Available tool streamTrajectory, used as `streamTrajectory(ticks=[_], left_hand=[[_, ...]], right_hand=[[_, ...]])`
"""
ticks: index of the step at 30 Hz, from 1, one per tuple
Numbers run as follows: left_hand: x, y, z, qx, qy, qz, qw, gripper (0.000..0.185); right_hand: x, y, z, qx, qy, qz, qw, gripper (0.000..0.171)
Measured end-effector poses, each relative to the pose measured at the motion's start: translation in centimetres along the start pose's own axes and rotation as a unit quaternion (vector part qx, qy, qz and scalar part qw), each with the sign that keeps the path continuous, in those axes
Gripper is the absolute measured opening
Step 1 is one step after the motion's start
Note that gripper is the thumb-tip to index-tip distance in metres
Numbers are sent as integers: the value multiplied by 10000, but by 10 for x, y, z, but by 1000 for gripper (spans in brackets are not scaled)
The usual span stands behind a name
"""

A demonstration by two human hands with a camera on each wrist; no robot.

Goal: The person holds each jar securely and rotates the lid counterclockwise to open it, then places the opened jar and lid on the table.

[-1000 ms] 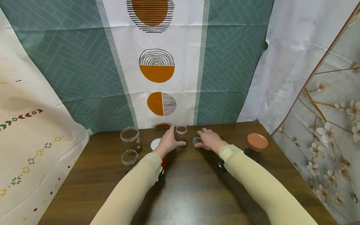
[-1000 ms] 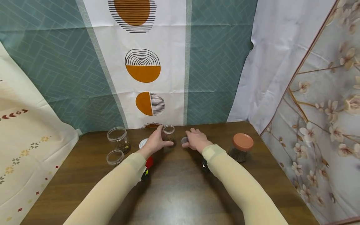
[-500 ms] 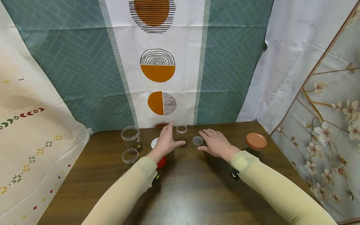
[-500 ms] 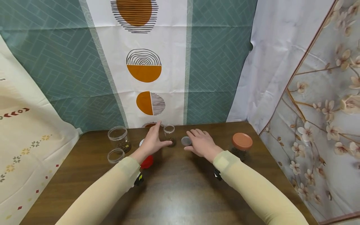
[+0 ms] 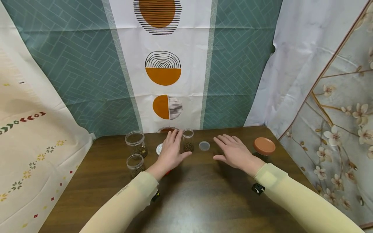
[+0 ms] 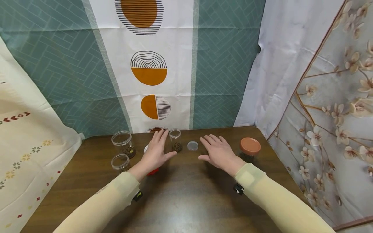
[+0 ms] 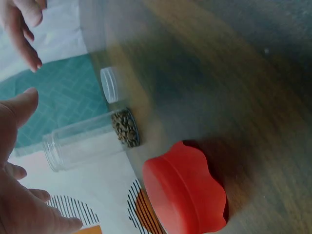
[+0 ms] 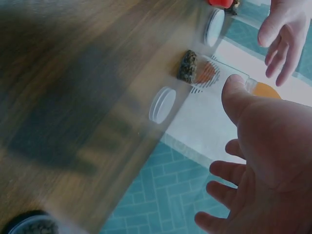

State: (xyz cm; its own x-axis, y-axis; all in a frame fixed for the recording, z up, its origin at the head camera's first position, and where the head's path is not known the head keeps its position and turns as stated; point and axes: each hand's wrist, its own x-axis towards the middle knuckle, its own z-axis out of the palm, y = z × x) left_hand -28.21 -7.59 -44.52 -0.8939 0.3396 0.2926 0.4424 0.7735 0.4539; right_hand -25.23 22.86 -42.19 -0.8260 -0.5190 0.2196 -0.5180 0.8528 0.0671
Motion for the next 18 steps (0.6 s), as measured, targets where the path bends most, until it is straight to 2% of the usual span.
streamTrajectory(ticks=[12, 18], left_hand=[[-16, 30, 9, 622, 97, 929, 9937, 100], [-16, 41, 15, 713, 1, 1113, 9912, 102]], right_hand=[[-36, 21, -15, -111, 390, 118, 9991, 77], [-50, 36, -17, -226, 539, 202, 9981, 76]])
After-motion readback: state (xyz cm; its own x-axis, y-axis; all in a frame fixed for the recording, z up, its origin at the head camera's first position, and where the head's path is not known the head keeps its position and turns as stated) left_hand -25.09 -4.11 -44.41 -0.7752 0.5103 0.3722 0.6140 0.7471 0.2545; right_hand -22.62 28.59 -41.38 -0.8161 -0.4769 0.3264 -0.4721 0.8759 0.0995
